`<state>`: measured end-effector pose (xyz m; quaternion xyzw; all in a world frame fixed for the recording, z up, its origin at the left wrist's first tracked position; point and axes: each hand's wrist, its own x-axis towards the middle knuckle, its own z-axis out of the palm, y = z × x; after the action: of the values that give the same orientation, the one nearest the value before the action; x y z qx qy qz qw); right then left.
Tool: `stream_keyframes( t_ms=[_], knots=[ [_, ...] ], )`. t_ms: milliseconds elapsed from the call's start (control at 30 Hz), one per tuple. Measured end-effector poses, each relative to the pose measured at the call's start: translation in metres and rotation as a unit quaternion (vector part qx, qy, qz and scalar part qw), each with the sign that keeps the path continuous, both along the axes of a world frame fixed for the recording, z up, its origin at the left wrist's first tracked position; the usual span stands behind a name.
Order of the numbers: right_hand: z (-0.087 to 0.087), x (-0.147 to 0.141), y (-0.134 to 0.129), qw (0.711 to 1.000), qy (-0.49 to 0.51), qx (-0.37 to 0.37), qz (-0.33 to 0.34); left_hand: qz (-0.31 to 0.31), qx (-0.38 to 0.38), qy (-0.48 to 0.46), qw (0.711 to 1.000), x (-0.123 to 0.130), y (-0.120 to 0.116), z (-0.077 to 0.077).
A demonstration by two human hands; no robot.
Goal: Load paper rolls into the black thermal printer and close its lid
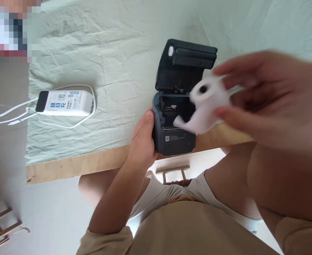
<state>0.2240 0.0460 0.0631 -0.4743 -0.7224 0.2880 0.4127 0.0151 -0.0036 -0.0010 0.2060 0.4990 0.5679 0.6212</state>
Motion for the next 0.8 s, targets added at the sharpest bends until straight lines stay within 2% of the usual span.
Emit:
stream_keyframes(
  t_ms=[67,133,200,300,433,633,700,800],
  knots=[
    [-0.01,0.006,0.007,0.989,0.124,-0.009,-0.076,0.007,-0.006,-0.013,1.0,0.0,0.001,-0.001],
    [-0.028,0.012,0.017,0.974,0.193,-0.053,-0.11,0.008,-0.012,-0.015,1.0,0.0,0.002,-0.001],
    [-0.047,0.018,0.025,0.982,0.129,-0.082,-0.109,0.013,-0.01,-0.01,1.0,0.0,0.002,-0.001],
    [-0.062,0.023,0.027,0.997,-0.01,-0.009,-0.079,0.016,-0.002,-0.003,1.0,0.001,0.003,-0.001],
    [-0.063,0.025,0.023,0.994,-0.086,0.047,-0.042,-0.002,0.021,-0.006,1.0,0.003,0.005,0.002],
    [-0.07,0.023,0.023,0.993,-0.118,0.008,-0.019,-0.042,0.039,-0.031,0.998,0.004,0.007,0.008],
    [-0.064,0.026,0.019,0.991,-0.12,0.047,-0.02,-0.057,0.046,-0.036,0.997,0.003,0.007,0.009],
    [-0.047,0.04,0.015,0.974,-0.144,0.16,-0.075,-0.056,0.039,-0.03,0.997,0.001,0.005,0.008]
  ],
)
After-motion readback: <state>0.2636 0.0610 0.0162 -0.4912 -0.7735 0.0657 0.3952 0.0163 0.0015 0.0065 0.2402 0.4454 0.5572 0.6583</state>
